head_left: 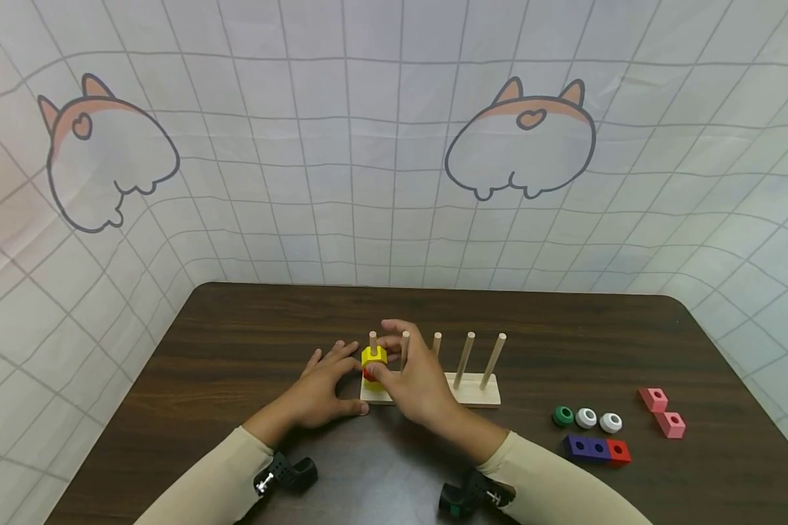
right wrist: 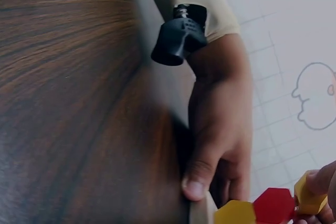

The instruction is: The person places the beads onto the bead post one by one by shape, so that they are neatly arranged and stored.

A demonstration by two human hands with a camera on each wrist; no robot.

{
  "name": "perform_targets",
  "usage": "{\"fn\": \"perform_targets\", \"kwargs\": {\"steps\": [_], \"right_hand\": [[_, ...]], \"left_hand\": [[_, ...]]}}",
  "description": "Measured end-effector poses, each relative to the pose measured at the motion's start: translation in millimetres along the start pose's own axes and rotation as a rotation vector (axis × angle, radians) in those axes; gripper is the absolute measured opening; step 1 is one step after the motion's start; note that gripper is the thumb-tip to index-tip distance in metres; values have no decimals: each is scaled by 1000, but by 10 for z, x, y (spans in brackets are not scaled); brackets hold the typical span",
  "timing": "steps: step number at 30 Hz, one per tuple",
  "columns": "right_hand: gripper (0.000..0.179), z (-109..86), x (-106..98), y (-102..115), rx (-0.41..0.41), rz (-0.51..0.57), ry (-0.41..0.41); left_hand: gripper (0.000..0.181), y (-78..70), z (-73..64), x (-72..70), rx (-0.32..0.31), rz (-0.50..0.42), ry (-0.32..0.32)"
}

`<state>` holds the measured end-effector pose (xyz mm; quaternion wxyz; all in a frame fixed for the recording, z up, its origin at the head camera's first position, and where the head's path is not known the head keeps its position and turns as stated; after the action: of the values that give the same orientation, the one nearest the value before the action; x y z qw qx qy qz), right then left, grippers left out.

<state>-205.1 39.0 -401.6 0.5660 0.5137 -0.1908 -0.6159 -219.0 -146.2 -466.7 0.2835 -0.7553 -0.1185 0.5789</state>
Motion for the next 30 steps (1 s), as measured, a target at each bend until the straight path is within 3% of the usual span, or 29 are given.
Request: {"fn": "perform_targets", "kwargs": {"steps": [14,21,30], "right_hand": [[71,-62,-5,-37,-21,-26,-6],[73,-184,-81,19,-14,-92,20],[69,-395,-271,52,-38,-37,82]], "left_hand": [[59,-11,-6,-9,-5,4,-1],[60,-6,-20,-5,-2,3,-13],[60,-9,-11,-6,-10,6,-14]]}}
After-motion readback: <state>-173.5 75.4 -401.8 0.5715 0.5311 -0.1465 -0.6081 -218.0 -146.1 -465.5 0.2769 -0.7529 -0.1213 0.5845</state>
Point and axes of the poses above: each hand's wrist, its own z-axis towards the middle knuckle, its own x-axis out of the palm, y = z × x, the point moved 4 cm from there along z, towards the middle knuckle, and after that the axes turned 11 degrees about -x, right-handed, at the moved point
